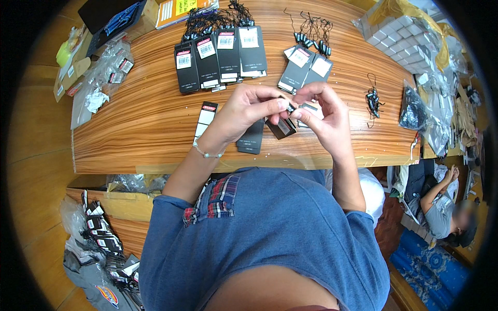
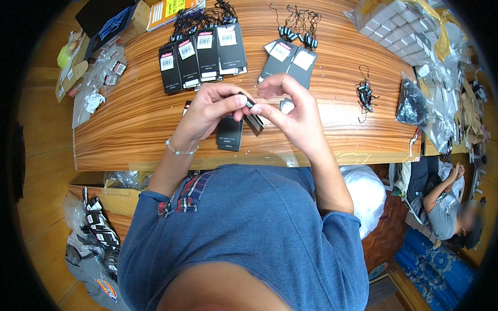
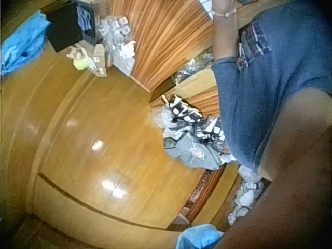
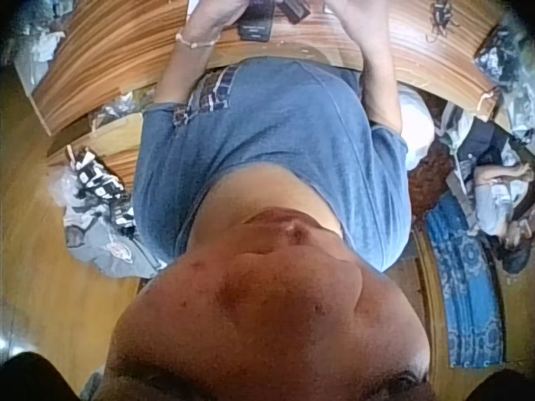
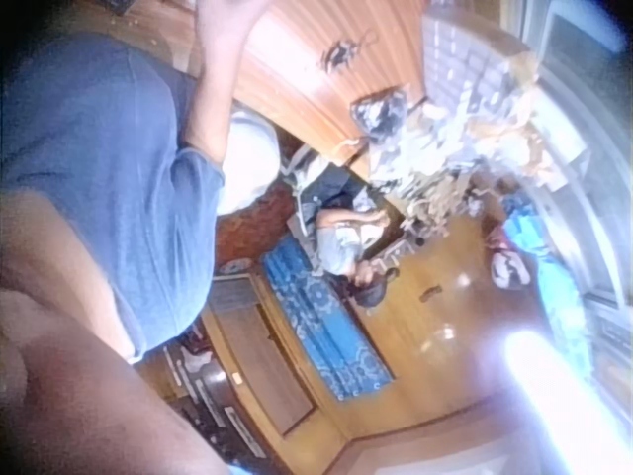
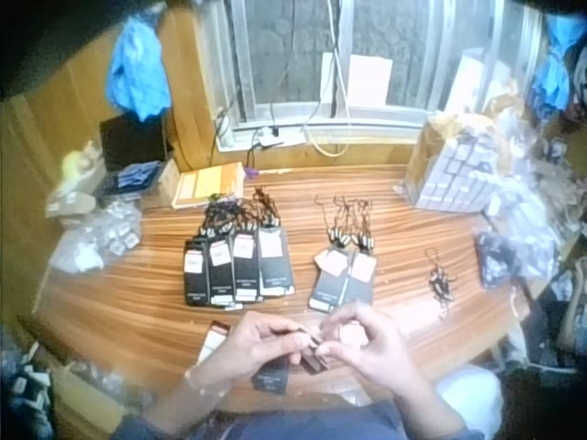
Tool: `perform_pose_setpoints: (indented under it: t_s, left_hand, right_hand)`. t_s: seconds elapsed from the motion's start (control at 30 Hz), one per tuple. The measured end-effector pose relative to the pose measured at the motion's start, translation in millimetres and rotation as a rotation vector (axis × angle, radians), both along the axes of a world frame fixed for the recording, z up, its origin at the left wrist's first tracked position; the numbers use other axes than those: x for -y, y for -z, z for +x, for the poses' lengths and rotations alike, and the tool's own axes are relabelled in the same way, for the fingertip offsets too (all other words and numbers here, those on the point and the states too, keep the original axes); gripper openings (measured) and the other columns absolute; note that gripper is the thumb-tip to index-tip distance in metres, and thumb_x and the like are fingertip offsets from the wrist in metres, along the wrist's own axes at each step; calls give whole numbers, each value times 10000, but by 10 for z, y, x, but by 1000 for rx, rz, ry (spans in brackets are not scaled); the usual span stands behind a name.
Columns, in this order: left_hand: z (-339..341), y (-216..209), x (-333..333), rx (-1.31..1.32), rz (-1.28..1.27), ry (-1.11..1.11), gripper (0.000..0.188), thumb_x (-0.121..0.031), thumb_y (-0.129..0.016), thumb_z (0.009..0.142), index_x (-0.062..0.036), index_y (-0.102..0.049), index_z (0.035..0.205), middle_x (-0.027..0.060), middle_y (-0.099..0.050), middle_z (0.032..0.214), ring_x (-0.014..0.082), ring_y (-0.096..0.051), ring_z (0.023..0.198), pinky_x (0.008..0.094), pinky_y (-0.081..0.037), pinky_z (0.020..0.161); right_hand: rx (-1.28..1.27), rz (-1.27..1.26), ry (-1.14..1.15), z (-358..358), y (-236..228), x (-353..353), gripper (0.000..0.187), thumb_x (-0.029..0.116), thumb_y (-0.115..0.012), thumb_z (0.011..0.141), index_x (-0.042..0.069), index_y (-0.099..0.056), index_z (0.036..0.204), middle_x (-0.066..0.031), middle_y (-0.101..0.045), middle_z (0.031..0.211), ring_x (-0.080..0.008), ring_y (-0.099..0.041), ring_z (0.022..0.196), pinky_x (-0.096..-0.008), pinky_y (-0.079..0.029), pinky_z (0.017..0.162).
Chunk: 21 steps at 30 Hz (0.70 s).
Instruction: The person repeatedly picks up small black rectangular boxes and thin black cords from a wooden table, attaches the cords to the boxes, and places the assembled units back on the table. The person handles the items one at a time, organizing them into small stacks.
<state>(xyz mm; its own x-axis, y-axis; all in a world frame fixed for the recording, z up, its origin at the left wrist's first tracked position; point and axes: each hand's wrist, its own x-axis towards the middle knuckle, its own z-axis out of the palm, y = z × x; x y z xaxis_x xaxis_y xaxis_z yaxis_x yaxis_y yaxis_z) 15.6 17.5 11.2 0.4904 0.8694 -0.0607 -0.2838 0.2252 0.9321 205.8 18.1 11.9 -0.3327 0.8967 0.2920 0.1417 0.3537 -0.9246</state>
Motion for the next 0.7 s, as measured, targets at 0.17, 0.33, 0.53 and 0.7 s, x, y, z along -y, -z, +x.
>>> perform_pose_setpoints:
  t_s: [0.17, 0.33, 0.53, 0.7]
  left_hand:
    - [68, 9, -87, -385, 615, -341, 232, -191, -675, 751, -76, -669, 952, 67, -528, 986, 166, -481, 932, 285, -395, 825]
    - [193, 78, -77, -559, 774, -480, 595, -270, -722, 688, -40, -463, 1171, 134, -440, 1104, 276, -414, 1063, 372, -343, 924]
    - [414, 272, 45, -229, 361, -334, 548, 4, -602, 769, -29, -320, 1238, 118, -503, 1009, 177, -535, 943, 313, -438, 822]
    - [369, 307, -302, -211, 291, -154, 499, 77, -516, 803, 4, -352, 1269, 117, -489, 1182, 150, -476, 1100, 270, -382, 932]
  right_hand:
    - [-113, -173, -20, -201, -86, 79, 259, 182, -613, 823, -13, -550, 982, -63, -612, 827, -142, -581, 784, -265, -453, 735]
    - [-580, -506, -85, -143, -5, -39, 219, 190, -421, 937, 25, -538, 853, -76, -595, 745, -135, -572, 697, -255, -453, 676]
    - [-819, -569, -10, -124, 125, -211, 228, 224, -430, 929, 46, -530, 825, -90, -581, 890, -136, -533, 839, -276, -424, 776]
    - [-744, -542, 47, 172, 18, -665, 234, 265, -414, 926, 86, -541, 842, -55, -579, 913, -141, -509, 871, -295, -405, 778]
